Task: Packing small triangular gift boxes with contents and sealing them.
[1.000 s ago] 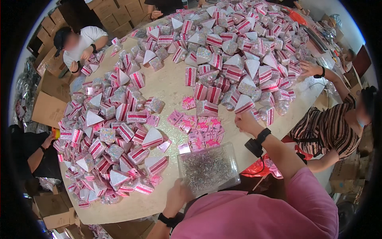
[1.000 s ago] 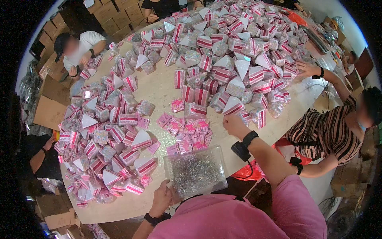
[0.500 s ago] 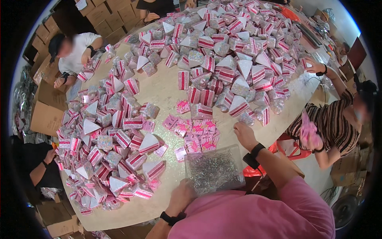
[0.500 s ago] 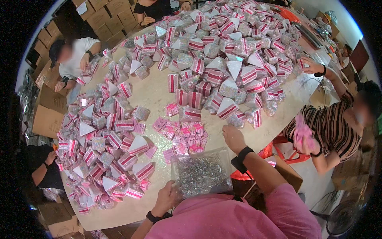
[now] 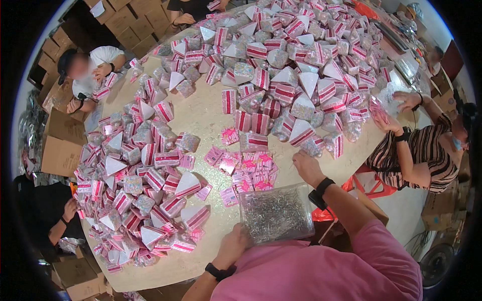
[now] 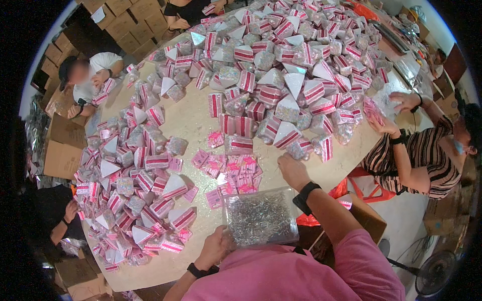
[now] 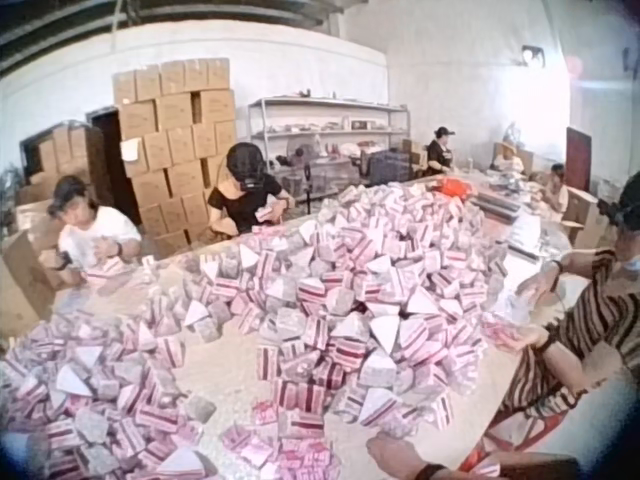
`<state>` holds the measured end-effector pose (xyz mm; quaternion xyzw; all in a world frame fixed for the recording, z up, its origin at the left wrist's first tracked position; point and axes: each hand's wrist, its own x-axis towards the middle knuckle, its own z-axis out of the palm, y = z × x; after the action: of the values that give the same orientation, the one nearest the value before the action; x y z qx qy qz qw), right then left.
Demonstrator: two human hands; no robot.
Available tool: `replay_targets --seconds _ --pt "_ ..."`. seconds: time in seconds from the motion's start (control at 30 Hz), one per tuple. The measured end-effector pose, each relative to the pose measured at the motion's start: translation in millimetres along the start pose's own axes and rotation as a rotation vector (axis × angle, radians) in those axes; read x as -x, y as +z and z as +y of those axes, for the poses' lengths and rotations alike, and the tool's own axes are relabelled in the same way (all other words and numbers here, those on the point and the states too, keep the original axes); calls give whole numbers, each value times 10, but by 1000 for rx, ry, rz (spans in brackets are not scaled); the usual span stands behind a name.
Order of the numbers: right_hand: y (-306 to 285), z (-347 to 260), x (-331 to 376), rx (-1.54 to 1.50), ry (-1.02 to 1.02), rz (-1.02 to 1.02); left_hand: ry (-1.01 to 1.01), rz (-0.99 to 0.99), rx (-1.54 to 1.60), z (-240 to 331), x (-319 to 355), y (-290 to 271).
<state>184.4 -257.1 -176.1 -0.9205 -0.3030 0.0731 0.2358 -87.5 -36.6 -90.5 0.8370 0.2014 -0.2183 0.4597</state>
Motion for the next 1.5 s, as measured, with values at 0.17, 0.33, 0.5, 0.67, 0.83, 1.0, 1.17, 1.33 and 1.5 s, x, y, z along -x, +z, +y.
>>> replay_targets --seconds 0.17,0.33,0.5,0.67,0.83,1.0,1.17,1.33,1.5 --pt "0 21 -46 -46 44 -36 -25 -4 11 45 9 -12" --pt "1 44 -73 -78 91 -55 -32 3 12 150 71 -122" --pt "12 74 -74 -174 103 -20 35 75 60 221 309 -383" --pt "37 145 -118 -471 182 -67 -23 182 21 -504 494 -534" --pt "-102 36 -124 -795 360 -83 -150 179 175 -763 621 -624" --pt "-216 -40 -85 -959 470 -108 -134 234 -16 -1251 671 -559" --pt "-175 -46 -7 -1067 441 -132 -83 272 -182 -992 503 -432" --pt "-203 -85 68 -1123 461 -103 -116 251 -39 -722 81 -402" --pt "-288 -74 98 -1182 494 -76 -68 204 114 -498 -340 -400"
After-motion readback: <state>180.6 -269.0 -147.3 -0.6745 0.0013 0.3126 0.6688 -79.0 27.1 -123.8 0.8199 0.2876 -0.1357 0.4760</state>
